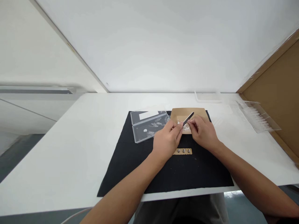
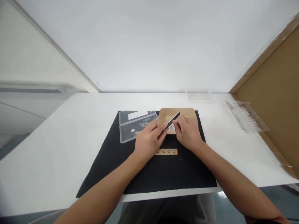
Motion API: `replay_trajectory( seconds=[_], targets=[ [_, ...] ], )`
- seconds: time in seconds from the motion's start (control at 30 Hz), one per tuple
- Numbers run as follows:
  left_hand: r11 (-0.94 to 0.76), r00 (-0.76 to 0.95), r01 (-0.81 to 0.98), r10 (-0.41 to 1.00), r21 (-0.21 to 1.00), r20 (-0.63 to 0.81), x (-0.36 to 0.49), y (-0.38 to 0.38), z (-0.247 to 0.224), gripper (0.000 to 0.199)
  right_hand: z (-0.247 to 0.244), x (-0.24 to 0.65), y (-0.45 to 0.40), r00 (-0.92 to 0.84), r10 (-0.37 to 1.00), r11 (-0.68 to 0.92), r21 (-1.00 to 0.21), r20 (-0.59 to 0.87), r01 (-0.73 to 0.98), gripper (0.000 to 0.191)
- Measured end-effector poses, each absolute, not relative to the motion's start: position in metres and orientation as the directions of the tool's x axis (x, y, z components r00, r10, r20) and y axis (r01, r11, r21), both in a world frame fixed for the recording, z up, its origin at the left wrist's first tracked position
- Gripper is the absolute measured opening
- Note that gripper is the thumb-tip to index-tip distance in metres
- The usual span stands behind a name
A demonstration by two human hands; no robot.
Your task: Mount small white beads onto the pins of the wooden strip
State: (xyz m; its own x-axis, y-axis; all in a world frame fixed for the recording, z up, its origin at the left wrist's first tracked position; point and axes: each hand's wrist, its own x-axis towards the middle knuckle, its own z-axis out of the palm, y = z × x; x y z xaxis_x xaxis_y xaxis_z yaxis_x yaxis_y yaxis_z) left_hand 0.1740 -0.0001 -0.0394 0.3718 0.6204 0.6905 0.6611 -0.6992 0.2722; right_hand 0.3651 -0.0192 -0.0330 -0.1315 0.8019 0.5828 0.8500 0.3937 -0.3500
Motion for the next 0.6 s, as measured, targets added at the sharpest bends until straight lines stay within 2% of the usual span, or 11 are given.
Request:
replay_trajectory(
  seconds=[0.23, 0.4, 0.53, 0.6],
  targets=[
    [-0.699, 0.368, 0.651, 0.632, 0.296, 0.682, 0.1761, -0.0011, -0.0383, 0.023, -0.0330, 0.3687, -0.0149, -0.006, 0.798, 0.316, -0.410, 0.603, 0.856, 0.020],
    [-0.701, 0.362, 0.654, 0.619, 0.283, 0.697, 0.1764, -0.0009, -0.0395, 0.021, -0.0341, 0.3650, -0.0165, -0.125, 0.834, 0.384, -0.404, 0.538, 0.830, 0.020],
    [-0.698, 0.358, 0.663, 0.615, 0.273, 0.703, 0.1768, -0.0015, -0.0375, 0.022, -0.0321, 0.3636, -0.0183, -0.035, 0.817, 0.331, -0.418, 0.575, 0.846, 0.022],
    [-0.703, 0.364, 0.664, 0.602, 0.255, 0.711, 0.1767, -0.0020, -0.0362, 0.022, -0.0305, 0.3638, -0.0184, -0.046, 0.817, 0.345, -0.423, 0.575, 0.838, 0.022]
  ],
)
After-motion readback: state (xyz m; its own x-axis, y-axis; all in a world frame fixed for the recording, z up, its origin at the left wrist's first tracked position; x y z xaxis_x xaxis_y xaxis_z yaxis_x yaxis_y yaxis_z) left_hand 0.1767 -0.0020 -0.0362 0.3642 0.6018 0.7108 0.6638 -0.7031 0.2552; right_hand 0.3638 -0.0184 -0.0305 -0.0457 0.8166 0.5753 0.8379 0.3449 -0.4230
